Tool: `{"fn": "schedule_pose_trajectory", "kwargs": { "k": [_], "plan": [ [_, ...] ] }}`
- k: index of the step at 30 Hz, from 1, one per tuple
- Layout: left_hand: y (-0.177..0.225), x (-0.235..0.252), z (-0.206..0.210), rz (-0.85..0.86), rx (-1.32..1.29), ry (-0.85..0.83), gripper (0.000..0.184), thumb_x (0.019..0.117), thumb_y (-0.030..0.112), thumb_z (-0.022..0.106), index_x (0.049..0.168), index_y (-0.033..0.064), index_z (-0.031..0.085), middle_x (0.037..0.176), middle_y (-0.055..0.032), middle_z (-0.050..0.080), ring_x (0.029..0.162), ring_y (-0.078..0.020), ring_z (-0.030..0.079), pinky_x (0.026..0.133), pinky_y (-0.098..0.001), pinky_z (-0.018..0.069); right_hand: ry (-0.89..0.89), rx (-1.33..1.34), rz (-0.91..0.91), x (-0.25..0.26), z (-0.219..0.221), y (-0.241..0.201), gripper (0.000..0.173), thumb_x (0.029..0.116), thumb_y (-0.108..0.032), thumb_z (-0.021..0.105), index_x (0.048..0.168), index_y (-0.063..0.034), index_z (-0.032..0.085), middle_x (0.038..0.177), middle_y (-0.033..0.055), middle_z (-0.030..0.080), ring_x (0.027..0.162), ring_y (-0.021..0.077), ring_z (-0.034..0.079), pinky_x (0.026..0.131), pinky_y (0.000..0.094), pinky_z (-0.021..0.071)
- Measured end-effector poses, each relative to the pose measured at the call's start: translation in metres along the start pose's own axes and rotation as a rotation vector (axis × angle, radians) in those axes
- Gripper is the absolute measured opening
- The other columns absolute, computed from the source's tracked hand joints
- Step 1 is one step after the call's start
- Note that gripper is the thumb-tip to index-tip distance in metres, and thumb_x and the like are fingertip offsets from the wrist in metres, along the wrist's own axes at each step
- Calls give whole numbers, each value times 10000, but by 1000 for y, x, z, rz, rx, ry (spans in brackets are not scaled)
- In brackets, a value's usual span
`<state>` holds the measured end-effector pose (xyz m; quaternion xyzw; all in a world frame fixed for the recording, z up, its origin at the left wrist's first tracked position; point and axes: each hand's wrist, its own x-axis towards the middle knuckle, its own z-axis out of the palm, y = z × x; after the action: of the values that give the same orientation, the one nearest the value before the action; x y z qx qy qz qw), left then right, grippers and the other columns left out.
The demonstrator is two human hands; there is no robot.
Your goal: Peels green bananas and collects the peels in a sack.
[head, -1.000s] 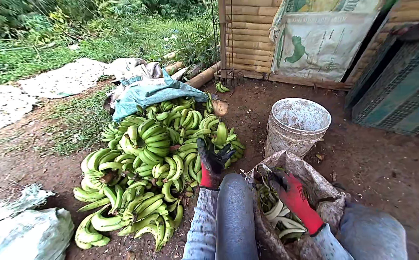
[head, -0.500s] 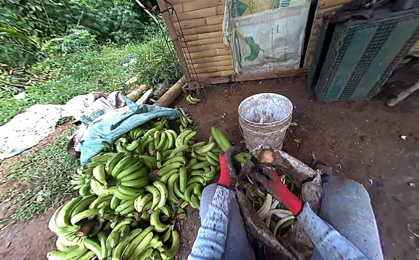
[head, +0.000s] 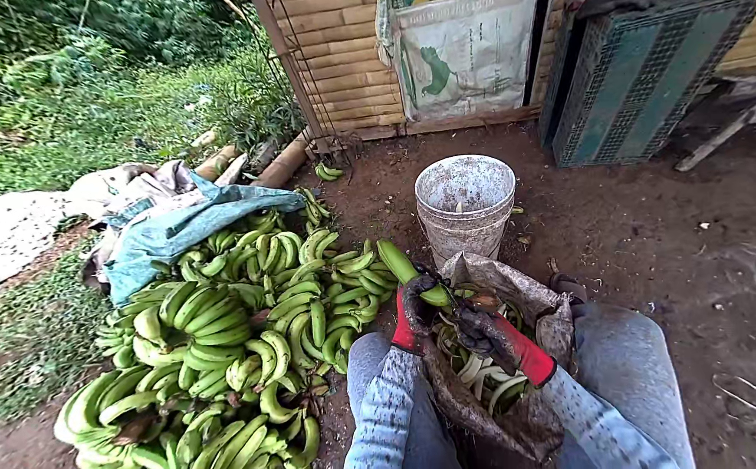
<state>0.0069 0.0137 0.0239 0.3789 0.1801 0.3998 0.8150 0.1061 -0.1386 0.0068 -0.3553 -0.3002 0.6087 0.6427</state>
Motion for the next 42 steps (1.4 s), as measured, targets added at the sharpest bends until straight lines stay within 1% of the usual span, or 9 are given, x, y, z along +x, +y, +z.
{"fn": "schedule_pose_trajectory", "kwargs": {
  "k": [4, 7, 11, 13, 18, 21, 29, 34, 42],
  "plan": [
    [-9, -10, 1, 211, 498, -2, 378, 696, -35, 712, 1052, -33, 584, 896, -84, 682, 828, -131, 681, 777, -293, 590, 299, -86, 80, 3, 2, 12, 272, 1098, -310, 459, 1016, -81, 579, 641, -33, 528, 460, 33, 469, 407, 171, 400],
    [-18, -21, 7, 361, 1080, -77, 456, 762, 45, 782, 1159, -137, 649, 1115, -229, 695, 1070, -240, 663, 1001, -384, 508, 450, -392, 257, 12, -14, 48, 363, 1103, -315, 481, 1347, -68, 587, 715, 11, 579, 508, 74, 506, 456, 236, 434],
    [-24, -9, 7, 57, 537, -53, 474, 966, 226, 605, 1349, -24, 480, 860, -94, 657, 690, -159, 668, 654, -319, 608, 12, -868, 643, -2, -21, 102, 438, 1118, -279, 397, 1378, 42, 544, 1156, 264, 641, 990, 344, 644, 927, 525, 510],
    [-19, -8, 8, -87, 297, -25, 454, 1111, 379, 247, 1121, 24, 530, 703, -84, 614, 535, -186, 621, 499, -335, 576, -151, -996, 694, -7, -7, 95, 431, 1120, -257, 400, 1355, 66, 560, 1224, 307, 626, 1104, 407, 629, 993, 581, 470],
    [-2, -9, -1, -137, 158, 75, 411, 1112, 343, 276, 1005, 65, 559, 666, -61, 594, 556, -159, 616, 537, -306, 568, 343, -1185, 175, -1, -18, -13, 419, 1075, -357, 475, 1345, -51, 573, 1087, 162, 698, 1004, 286, 693, 922, 500, 540],
    [-5, -7, -8, -161, 198, 53, 440, 1113, 331, 253, 1009, 54, 579, 689, -71, 616, 563, -154, 617, 530, -295, 557, 133, -1166, -102, -9, -16, -33, 402, 1011, -343, 609, 1309, -77, 652, 1180, 95, 714, 1077, 172, 685, 998, 392, 536],
    [-27, -14, -13, -286, 386, 14, 504, 1126, 414, 242, 1130, 52, 593, 779, -89, 632, 616, -178, 617, 552, -335, 556, 368, -1414, 18, 29, -39, -16, 425, 1027, -268, 531, 1417, -113, 600, 1353, 222, 602, 1241, 374, 606, 1064, 539, 471],
    [-34, -24, -16, -204, 709, 25, 422, 1118, 317, 390, 1335, 19, 594, 1117, -123, 685, 941, -156, 670, 850, -347, 574, 716, -1235, 129, 48, -71, -27, 378, 1066, -238, 519, 1407, -85, 576, 1265, 224, 673, 1213, 392, 637, 1056, 591, 463],
    [-11, -4, -14, -188, 425, 133, 416, 1132, 308, 284, 1137, 32, 595, 797, -59, 654, 663, -124, 639, 603, -278, 562, 115, -1065, -48, 6, -28, -15, 329, 1015, -279, 623, 1265, -71, 678, 1168, 98, 709, 1058, 150, 675, 978, 357, 537]
  ]
}}
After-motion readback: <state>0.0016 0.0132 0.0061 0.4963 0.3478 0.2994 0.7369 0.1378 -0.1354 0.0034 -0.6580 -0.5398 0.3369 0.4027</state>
